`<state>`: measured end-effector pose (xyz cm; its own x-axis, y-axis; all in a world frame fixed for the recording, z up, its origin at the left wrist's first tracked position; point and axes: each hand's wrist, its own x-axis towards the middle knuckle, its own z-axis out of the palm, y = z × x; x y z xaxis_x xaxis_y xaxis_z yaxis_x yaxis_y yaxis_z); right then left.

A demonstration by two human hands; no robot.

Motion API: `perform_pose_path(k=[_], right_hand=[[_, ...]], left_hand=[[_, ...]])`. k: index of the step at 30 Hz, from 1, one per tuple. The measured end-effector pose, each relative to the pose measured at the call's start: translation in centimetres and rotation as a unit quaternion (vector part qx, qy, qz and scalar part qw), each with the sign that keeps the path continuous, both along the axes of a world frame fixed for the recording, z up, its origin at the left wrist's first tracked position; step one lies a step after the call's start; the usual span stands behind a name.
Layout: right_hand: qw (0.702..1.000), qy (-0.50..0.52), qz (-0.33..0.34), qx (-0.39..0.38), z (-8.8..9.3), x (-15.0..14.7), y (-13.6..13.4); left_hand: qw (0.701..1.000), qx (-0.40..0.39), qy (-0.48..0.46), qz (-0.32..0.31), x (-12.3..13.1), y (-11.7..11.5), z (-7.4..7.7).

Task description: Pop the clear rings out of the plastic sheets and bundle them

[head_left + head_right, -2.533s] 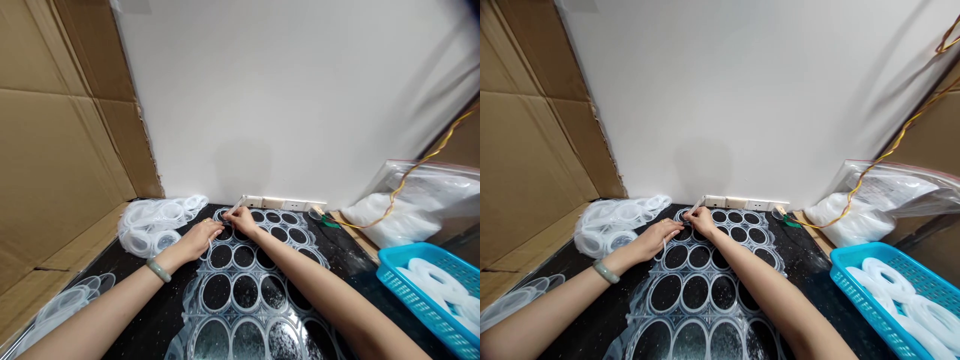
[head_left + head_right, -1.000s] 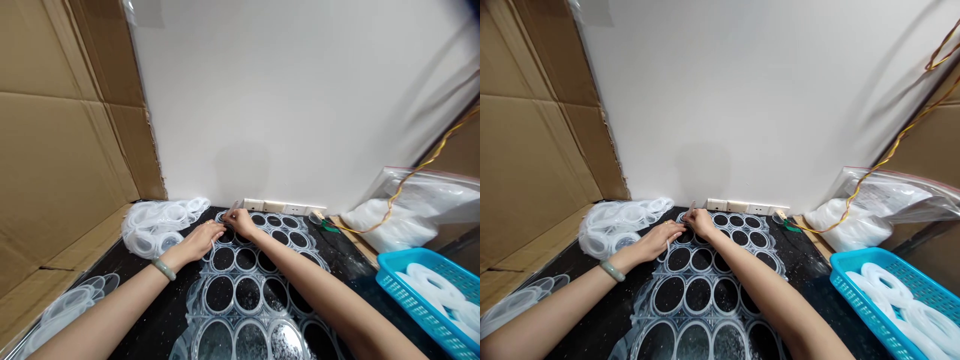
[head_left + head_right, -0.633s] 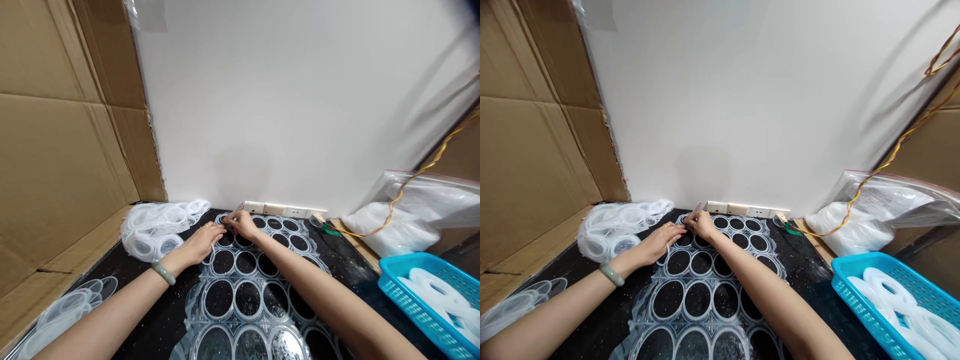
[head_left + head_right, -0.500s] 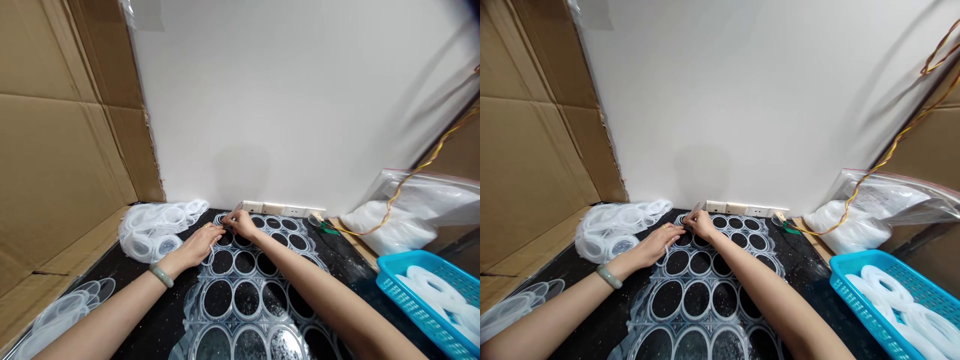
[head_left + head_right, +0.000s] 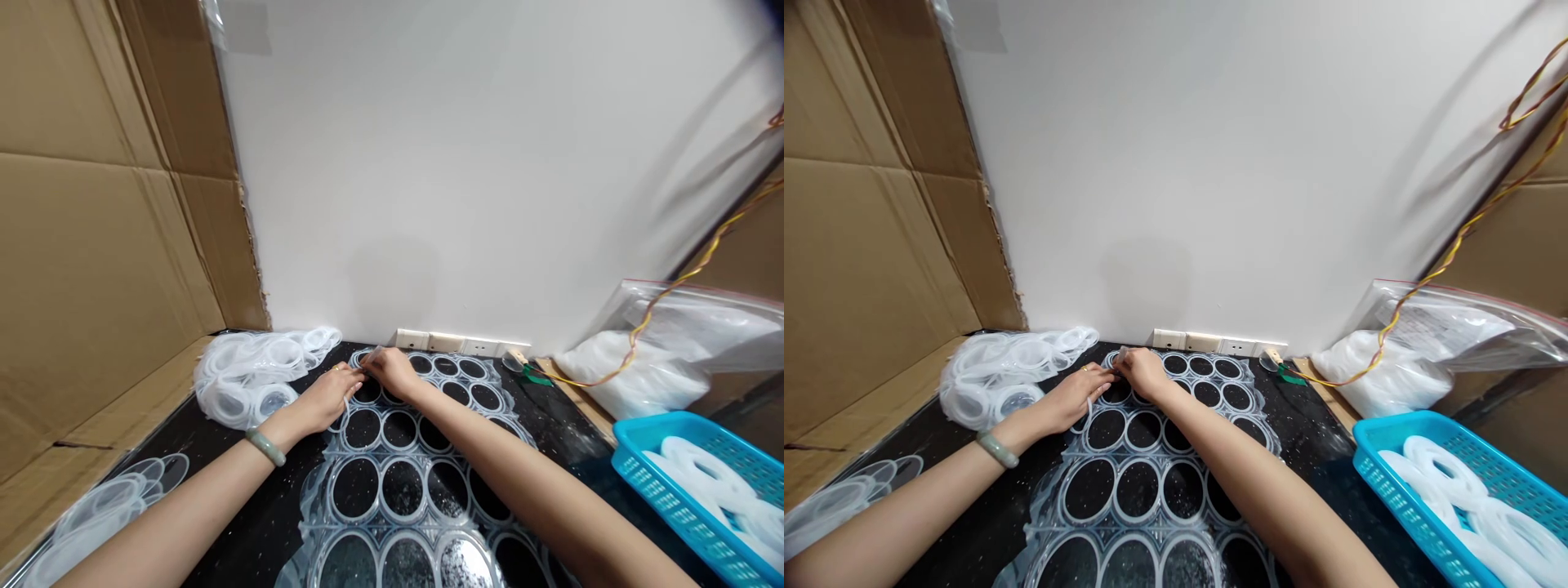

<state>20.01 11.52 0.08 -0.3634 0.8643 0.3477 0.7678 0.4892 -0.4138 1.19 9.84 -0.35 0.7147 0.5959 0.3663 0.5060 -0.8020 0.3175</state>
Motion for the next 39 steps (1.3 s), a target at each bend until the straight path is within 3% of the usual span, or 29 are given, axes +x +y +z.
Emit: perform_pose_path(k=[5, 10, 14, 18, 23, 28, 31, 34, 37, 39], right_hand=[[0.993, -0.108, 0.001, 0.051, -0.3, -0.4, -0.4], [0.981, -0.159, -0.08, 0.07, 0.1, 0.2, 0.9], [0.962, -0.197, -0.159, 0.101, 2.1, 1.6, 2.4], [0.942, -0.229, -0.196, 0.148, 4.7, 3.3, 2.7], [0.933, -0.173, -0.223, 0.222, 7.2, 5.3, 1.1], [0.931, -0.011, -0.232, 0.281, 9.1, 7.8, -1.4], [0.944, 0.103, -0.209, 0.233, 9.4, 8.6, -3.6], [0.958, 0.222, -0.159, 0.087, 8.7, 8.2, -6.5], [0.939, 0.328, -0.061, -0.084, 7.9, 7.1, -9.9], [0.918, 0.366, 0.006, -0.155, 7.7, 6.3, -12.2]], left_hand=[[1.0, -0.01, -0.011, 0.004, -0.1, 0.0, -0.2], [0.999, -0.022, -0.026, -0.007, -0.5, 0.0, -0.5], [0.999, -0.02, -0.028, 0.0, -0.7, 0.1, -0.8], [0.999, -0.023, -0.024, 0.007, -0.8, 0.3, -0.9], [1.0, -0.025, -0.013, 0.007, -0.7, 0.4, -0.7], [0.999, -0.026, -0.024, 0.016, -0.4, 0.5, -0.6], [0.996, -0.053, -0.049, 0.044, -0.1, 0.0, 0.2], [0.991, -0.073, -0.095, 0.057, 0.7, -1.4, 1.8], [0.972, -0.151, -0.178, 0.011, 2.0, -4.2, 3.6], [0.952, -0.218, -0.213, -0.041, 3.0, -6.4, 4.5]])
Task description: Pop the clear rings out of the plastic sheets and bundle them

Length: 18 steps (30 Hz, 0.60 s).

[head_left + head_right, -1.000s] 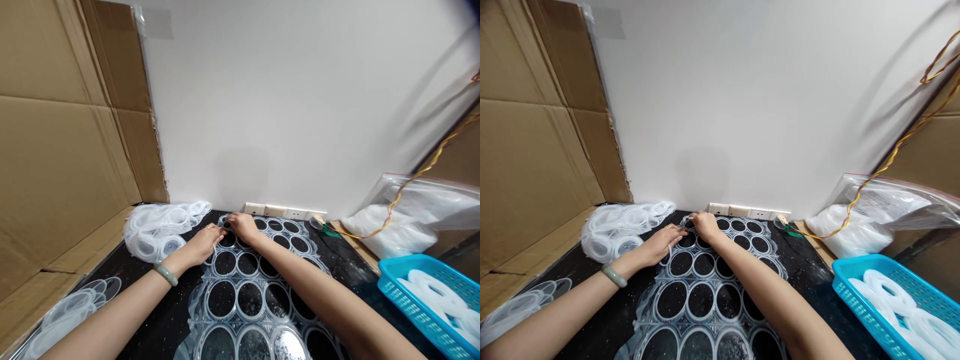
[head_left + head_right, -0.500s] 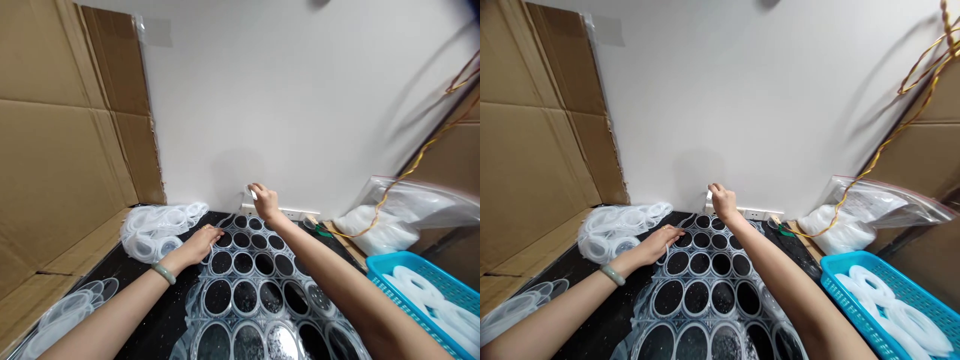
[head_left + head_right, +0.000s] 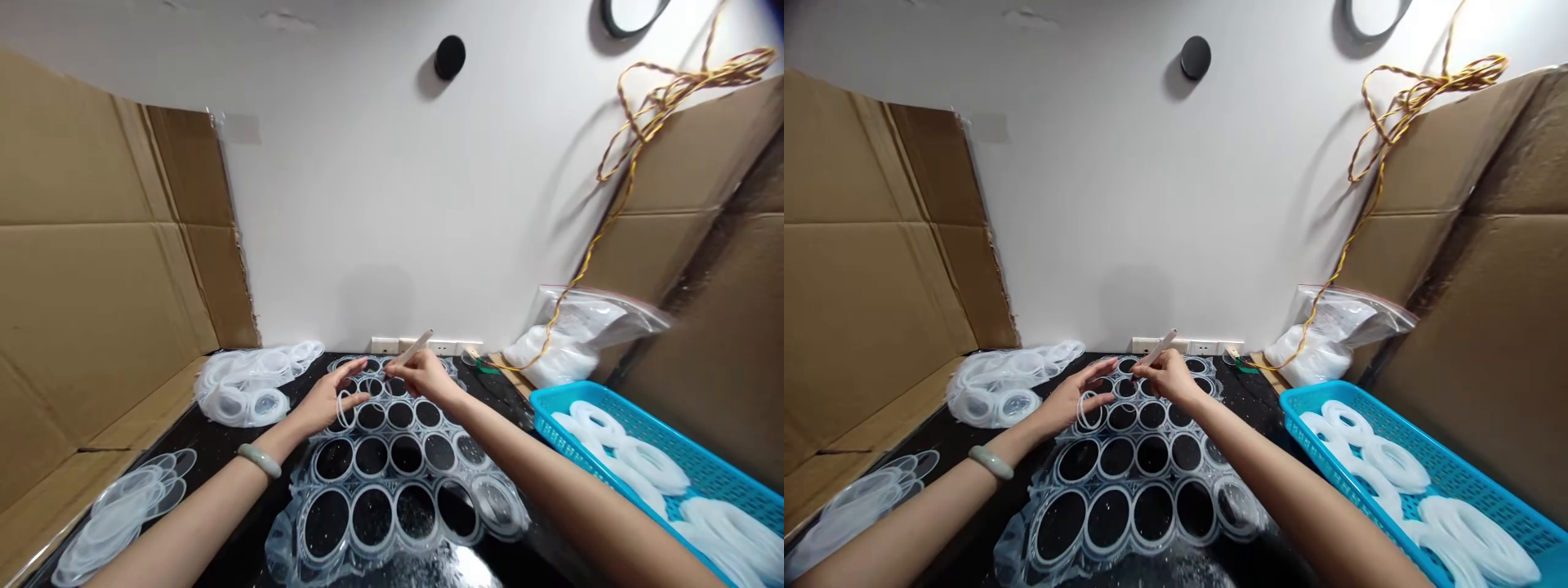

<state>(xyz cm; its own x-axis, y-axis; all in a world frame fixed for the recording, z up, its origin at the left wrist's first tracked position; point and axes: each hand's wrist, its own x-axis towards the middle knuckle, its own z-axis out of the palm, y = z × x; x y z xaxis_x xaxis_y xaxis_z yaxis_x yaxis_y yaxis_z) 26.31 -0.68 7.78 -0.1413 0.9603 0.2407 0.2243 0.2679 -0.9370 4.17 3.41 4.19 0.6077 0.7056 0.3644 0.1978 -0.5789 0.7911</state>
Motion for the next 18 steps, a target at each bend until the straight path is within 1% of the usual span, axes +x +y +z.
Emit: perform_pose_path(k=[2, 3, 4, 5, 7, 10, 12, 14, 15, 16, 18], right_hand=[[0.998, 0.03, 0.057, -0.024, 0.0, -0.7, -2.1], [0.996, 0.041, 0.073, -0.035, 0.1, -1.0, -3.1], [0.994, 0.051, 0.082, -0.045, 0.1, -1.3, -4.0], [0.993, 0.061, 0.087, -0.052, 0.2, -1.4, -4.8], [0.991, 0.075, 0.089, -0.058, 0.1, -1.6, -6.4], [0.988, 0.089, 0.106, -0.065, -0.5, -1.5, -8.6], [0.987, 0.087, 0.114, -0.071, -1.5, -1.4, -9.6], [0.988, 0.074, 0.107, -0.082, -2.9, -1.3, -10.4], [0.989, 0.065, 0.099, -0.09, -3.6, -1.4, -10.6], [0.989, 0.059, 0.091, -0.101, -4.4, -1.5, -10.8], [0.986, 0.054, 0.09, -0.127, -5.9, -1.9, -11.2]], left_hand=[[0.997, -0.047, -0.027, -0.057, 0.9, -2.2, 0.6], [0.994, -0.07, -0.034, -0.078, 1.2, -3.2, 0.8], [0.991, -0.091, -0.033, -0.089, 1.4, -4.1, 0.8], [0.99, -0.109, -0.027, -0.086, 1.5, -5.0, 0.9], [0.991, -0.123, -0.012, -0.051, 1.3, -6.4, 0.8], [0.995, -0.095, -0.023, 0.031, 0.3, -8.0, 0.8], [0.992, -0.079, -0.039, 0.086, -0.6, -8.7, 0.9], [0.99, -0.083, -0.027, 0.11, -1.6, -9.2, 1.1], [0.992, -0.082, -0.008, 0.097, -2.1, -9.5, 1.1], [0.995, -0.071, 0.016, 0.071, -2.6, -9.8, 1.1], [0.997, -0.019, 0.068, -0.009, -3.4, -10.5, 0.9]])
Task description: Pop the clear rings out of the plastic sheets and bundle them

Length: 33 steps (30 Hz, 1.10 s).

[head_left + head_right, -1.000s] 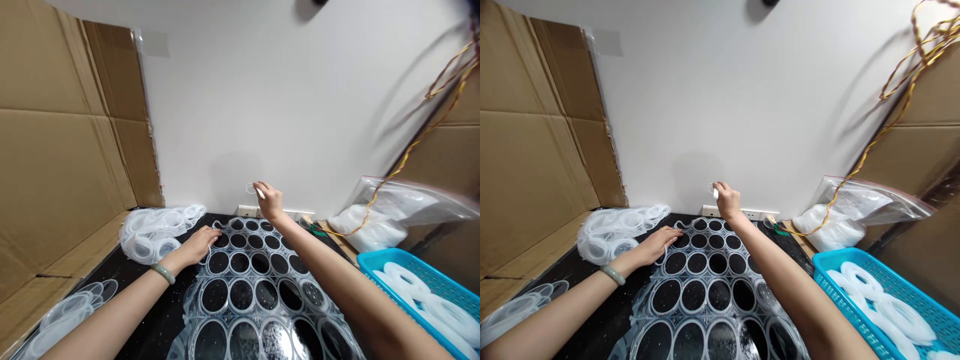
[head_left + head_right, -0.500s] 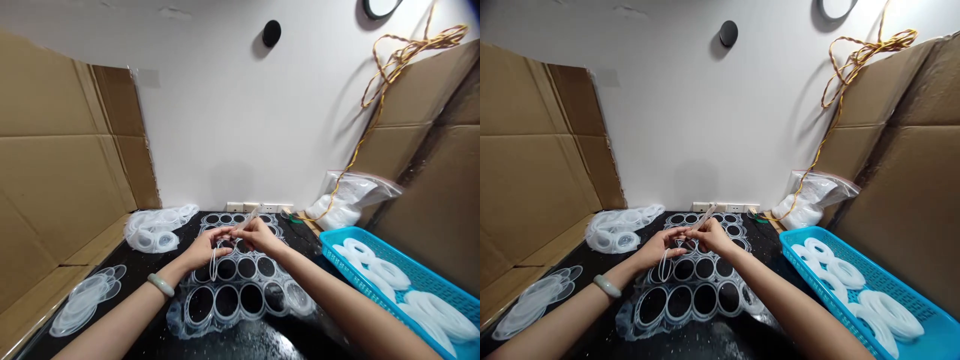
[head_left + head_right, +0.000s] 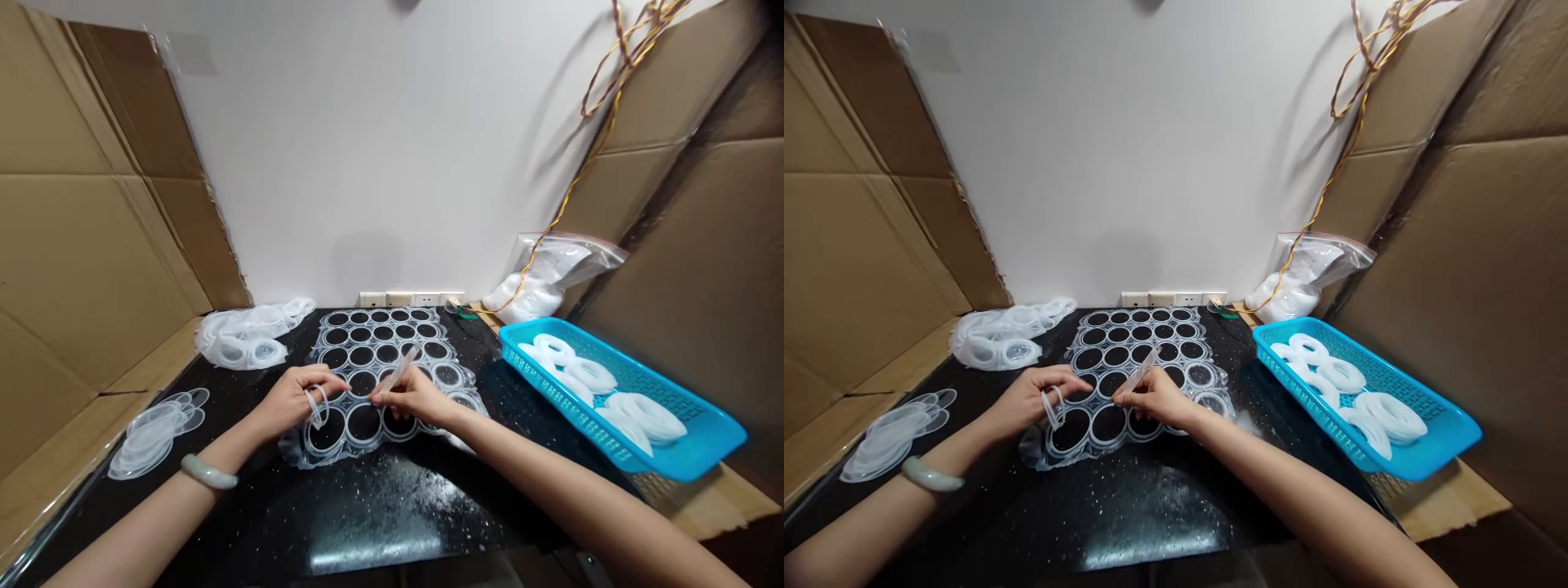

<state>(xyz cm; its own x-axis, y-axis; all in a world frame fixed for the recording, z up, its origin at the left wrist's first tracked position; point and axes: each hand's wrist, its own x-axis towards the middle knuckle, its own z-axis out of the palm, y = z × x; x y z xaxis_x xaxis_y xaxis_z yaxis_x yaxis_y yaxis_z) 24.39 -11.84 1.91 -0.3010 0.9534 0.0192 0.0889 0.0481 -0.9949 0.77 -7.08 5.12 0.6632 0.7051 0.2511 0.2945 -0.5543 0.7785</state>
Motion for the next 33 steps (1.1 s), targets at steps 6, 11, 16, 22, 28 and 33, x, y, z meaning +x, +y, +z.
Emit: perform_pose_path(k=[6, 11, 16, 22, 28, 33], right_hand=[[1.0, 0.012, 0.022, -0.004, -2.4, -1.0, -1.0], [1.0, -0.01, 0.023, 0.004, -2.6, -0.9, -1.6], [0.999, -0.041, 0.028, 0.017, -2.4, -1.0, -1.9], [0.998, -0.051, 0.033, 0.029, -2.6, -0.9, -2.0], [0.989, -0.083, 0.041, 0.118, -2.1, -0.8, -2.3], [0.975, -0.124, 0.056, 0.173, -1.8, -0.8, -2.5]], left_hand=[[0.963, 0.162, 0.08, -0.2, -1.4, -3.4, -2.0], [0.947, 0.227, 0.08, -0.212, -1.0, -4.5, -3.1], [0.939, 0.263, 0.08, -0.207, -0.6, -4.4, -3.6], [0.937, 0.264, 0.093, -0.206, -0.9, -4.4, -4.2], [0.94, 0.25, 0.109, -0.205, -0.8, -4.7, -4.2], [0.941, 0.25, 0.112, -0.199, -0.8, -4.9, -4.3]])
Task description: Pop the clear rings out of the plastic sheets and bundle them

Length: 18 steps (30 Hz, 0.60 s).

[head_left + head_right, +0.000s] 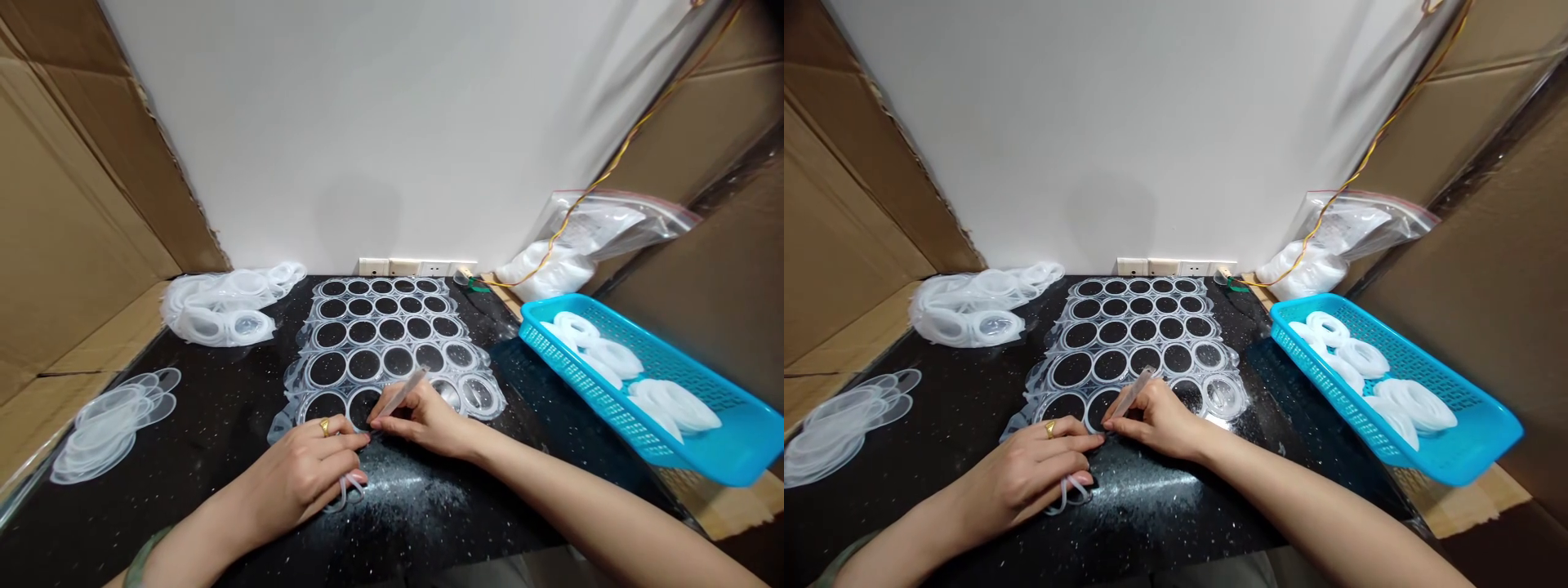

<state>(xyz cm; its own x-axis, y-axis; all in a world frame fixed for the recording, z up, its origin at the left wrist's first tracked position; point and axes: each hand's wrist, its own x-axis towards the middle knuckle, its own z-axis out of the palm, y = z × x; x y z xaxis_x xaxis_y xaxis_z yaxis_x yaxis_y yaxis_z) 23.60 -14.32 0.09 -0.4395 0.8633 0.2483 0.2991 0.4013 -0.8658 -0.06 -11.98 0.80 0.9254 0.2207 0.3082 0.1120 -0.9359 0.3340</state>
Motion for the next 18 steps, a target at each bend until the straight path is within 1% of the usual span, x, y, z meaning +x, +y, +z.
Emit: perform_pose_path(k=[5, 8, 11, 14, 18], right_hand=[[1.0, -0.013, 0.005, 0.026, -0.22, 0.13, 0.04], [0.999, -0.012, 0.011, 0.028, -0.37, 0.17, 0.0], [1.0, 0.009, 0.008, 0.019, -0.45, 0.13, -0.13], [1.0, 0.024, 0.007, 0.012, -0.26, 0.02, -0.26], [0.999, -0.013, 0.02, 0.046, 0.33, -0.12, -0.38]], left_hand=[[1.0, -0.002, -0.021, 0.003, 0.04, -0.04, -0.24], [0.999, -0.011, -0.031, 0.003, 0.21, -0.04, -0.26], [0.999, -0.012, -0.045, 0.002, 0.39, -0.1, -0.21], [0.998, -0.011, -0.055, 0.009, 0.48, -0.21, -0.14], [0.998, -0.02, -0.058, 0.016, 0.53, -0.3, 0.05]])
